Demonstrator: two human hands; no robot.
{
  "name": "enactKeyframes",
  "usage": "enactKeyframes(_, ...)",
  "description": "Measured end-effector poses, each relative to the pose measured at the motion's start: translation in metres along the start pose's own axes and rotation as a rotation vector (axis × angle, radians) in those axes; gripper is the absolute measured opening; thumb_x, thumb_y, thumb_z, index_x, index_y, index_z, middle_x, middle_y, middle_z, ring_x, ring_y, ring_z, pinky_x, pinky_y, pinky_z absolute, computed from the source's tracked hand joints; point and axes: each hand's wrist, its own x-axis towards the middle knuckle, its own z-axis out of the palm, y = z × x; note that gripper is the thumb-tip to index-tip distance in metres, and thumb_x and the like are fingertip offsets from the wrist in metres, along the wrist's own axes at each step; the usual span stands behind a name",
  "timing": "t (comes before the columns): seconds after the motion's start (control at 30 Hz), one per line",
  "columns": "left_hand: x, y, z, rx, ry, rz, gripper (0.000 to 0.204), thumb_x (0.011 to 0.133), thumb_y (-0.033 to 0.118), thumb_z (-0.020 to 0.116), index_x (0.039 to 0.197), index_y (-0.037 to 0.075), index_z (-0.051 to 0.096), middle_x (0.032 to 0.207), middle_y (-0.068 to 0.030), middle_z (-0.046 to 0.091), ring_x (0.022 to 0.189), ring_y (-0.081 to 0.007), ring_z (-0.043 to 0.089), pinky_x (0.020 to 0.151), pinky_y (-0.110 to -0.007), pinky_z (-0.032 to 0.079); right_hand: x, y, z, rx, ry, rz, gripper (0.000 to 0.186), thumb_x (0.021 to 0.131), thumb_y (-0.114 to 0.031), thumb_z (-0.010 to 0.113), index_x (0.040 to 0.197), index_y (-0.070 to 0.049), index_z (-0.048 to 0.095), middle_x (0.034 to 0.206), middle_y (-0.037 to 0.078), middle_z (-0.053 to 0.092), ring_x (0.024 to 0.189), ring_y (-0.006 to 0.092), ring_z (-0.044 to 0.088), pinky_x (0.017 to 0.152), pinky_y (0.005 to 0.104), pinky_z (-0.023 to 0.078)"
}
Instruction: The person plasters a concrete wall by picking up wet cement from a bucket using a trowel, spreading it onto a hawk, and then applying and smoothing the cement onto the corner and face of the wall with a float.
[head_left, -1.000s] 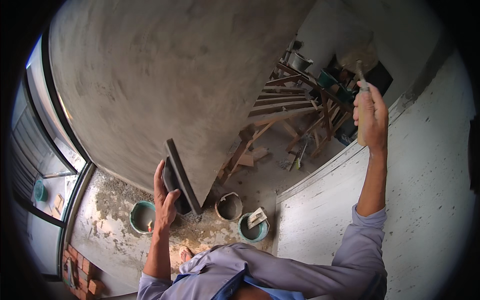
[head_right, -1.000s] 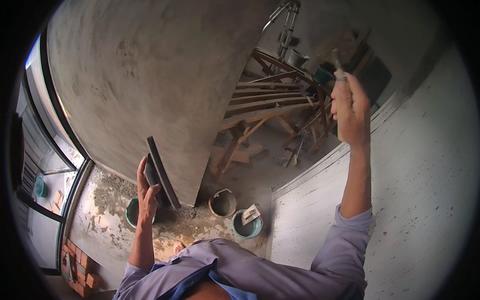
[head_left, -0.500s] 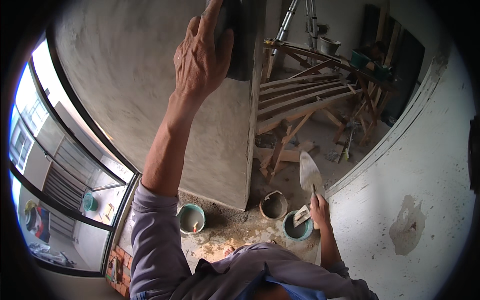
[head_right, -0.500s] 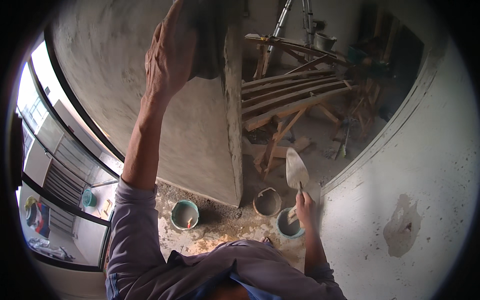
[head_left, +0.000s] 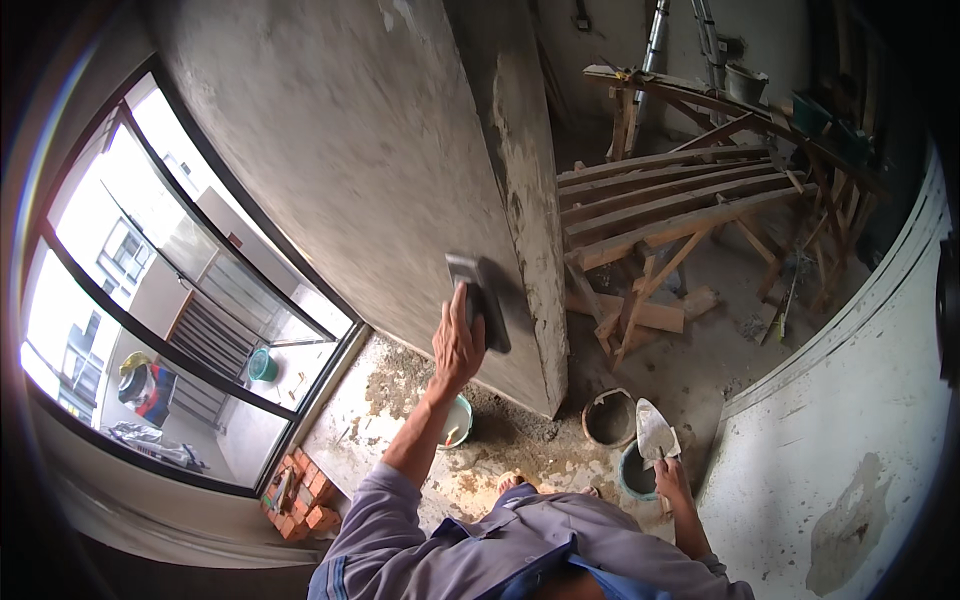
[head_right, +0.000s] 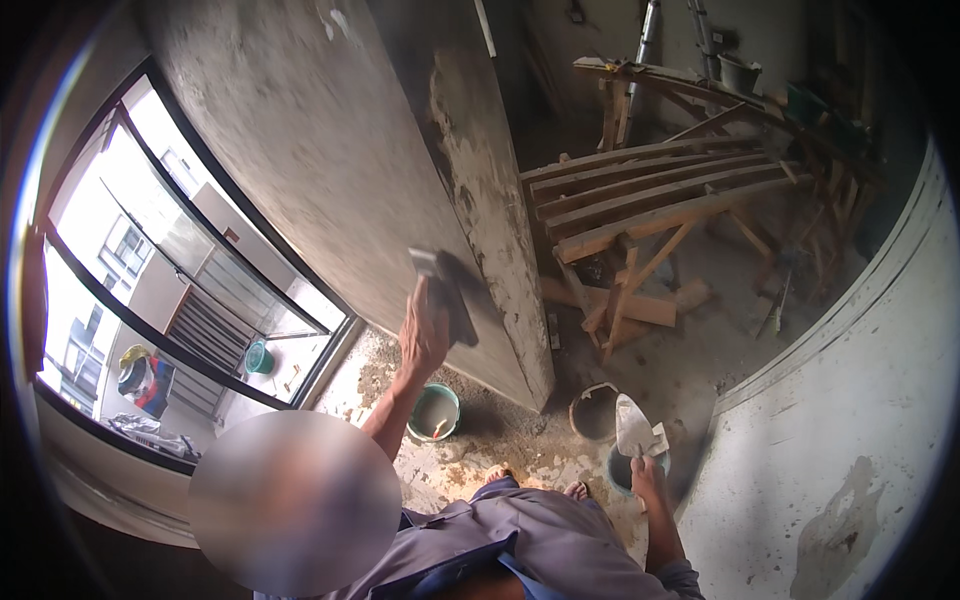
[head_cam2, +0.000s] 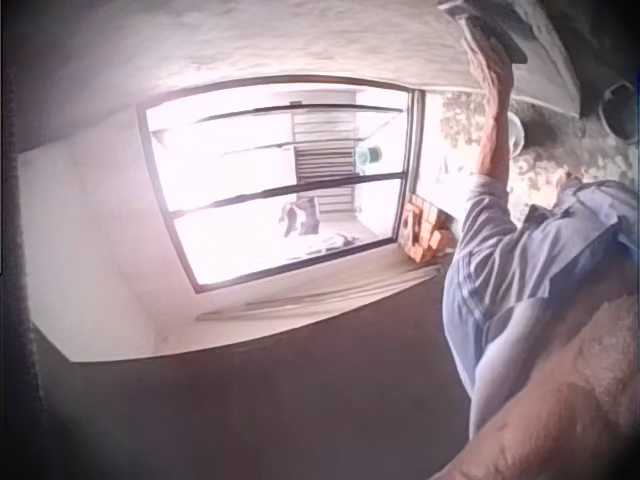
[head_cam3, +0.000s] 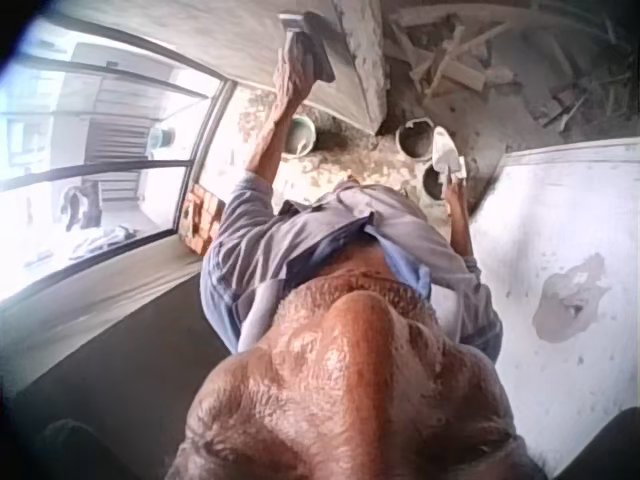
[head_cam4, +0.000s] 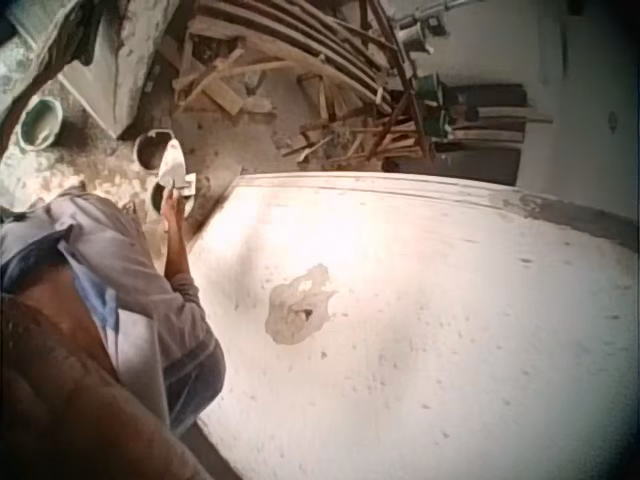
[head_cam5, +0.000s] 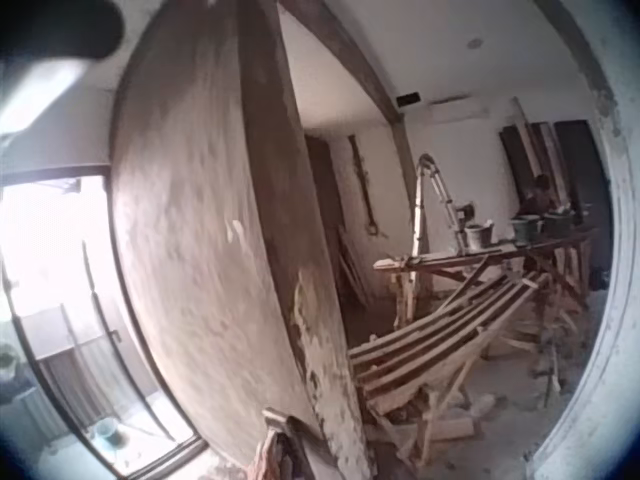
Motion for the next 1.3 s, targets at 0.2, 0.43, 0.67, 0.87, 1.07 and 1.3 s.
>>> enactKeyframes(0.2, 0.146, 0.035, -0.085, -0.006, 0.328, 0.313, 0.062, 0.098, 0.013, 0.054, 0.151, -0.007, 0.028, 0.144, -0.0303, 0.047, 0.121, -0.0435, 0.056, 0.097, -0.047, 0.049, 0.025, -0.104, -0.034, 0.193, -0.244, 0.128, 0.047, 0.093, -0.041, 0.061, 0.111, 0.003, 0.059, 0.07, 0.016, 0.066, 0.051, 0.0245, 0.066, 0.051, 0.0379, 0.055)
enactKeyframes(0.43, 0.277, 0.097, -0.142, 0.081, 0.419, 0.455, 0.065, 0.095, 0.013, 0.057, 0.154, 0.002, 0.031, 0.12, -0.0236, 0.061, 0.1, -0.0369, 0.062, 0.081, -0.046, 0.052, 0.025, -0.129, 0.004, 0.379, -0.254, 0.125, 0.038, 0.099, -0.039, 0.059, 0.104, -0.002, 0.054, 0.067, 0.006, 0.058, 0.046, 0.0134, 0.056, 0.041, 0.0293, 0.047)
enactKeyframes(0.67, 0.104, 0.013, -0.037, 0.076, 0.135, 0.283, 0.064, 0.096, 0.016, 0.057, 0.152, -0.004, 0.03, 0.109, -0.0248, 0.059, 0.068, -0.0287, 0.058, 0.052, -0.037, 0.049, -0.012, -0.098, 0.039, 0.513, -0.187, 0.255, 0.03, 0.097, -0.033, 0.064, 0.096, -0.005, 0.053, 0.065, 0.004, 0.055, 0.044, 0.0137, 0.05, 0.041, 0.0318, 0.042)
enactKeyframes(0.87, 0.07, 0.009, -0.048, -0.078, 0.151, 0.179, 0.066, 0.093, 0.013, 0.06, 0.151, -0.001, 0.033, 0.123, -0.0265, 0.059, 0.098, -0.037, 0.066, 0.071, -0.04, 0.058, -0.007, -0.112, 0.022, 0.436, -0.142, 0.184, 0.029, 0.095, -0.028, 0.066, 0.086, -0.006, 0.05, 0.067, 0.005, 0.057, 0.048, 0.0144, 0.056, 0.043, 0.0316, 0.046)
enactKeyframes(1.07, 0.257, 0.076, -0.143, -0.032, 0.498, 0.417, 0.065, 0.092, 0.012, 0.06, 0.153, 0.004, 0.036, 0.128, -0.0244, 0.06, 0.104, -0.0374, 0.065, 0.087, -0.047, 0.053, 0.023, -0.157, 0.006, 0.366, -0.211, 0.166, 0.044, 0.096, -0.032, 0.064, 0.124, -0.002, 0.049, 0.073, 0.004, 0.059, 0.048, 0.0123, 0.055, 0.042, 0.0297, 0.047)
enactKeyframes(1.3, 0.272, 0.077, -0.131, -0.054, 0.454, 0.418, 0.065, 0.091, 0.013, 0.062, 0.152, 0.007, 0.039, 0.122, -0.0222, 0.064, 0.112, -0.0377, 0.064, 0.091, -0.047, 0.052, 0.001, -0.154, 0.017, 0.612, -0.203, 0.24, 0.029, 0.096, -0.031, 0.064, 0.104, -0.005, 0.053, 0.069, 0.004, 0.057, 0.047, 0.0125, 0.055, 0.042, 0.0304, 0.048)
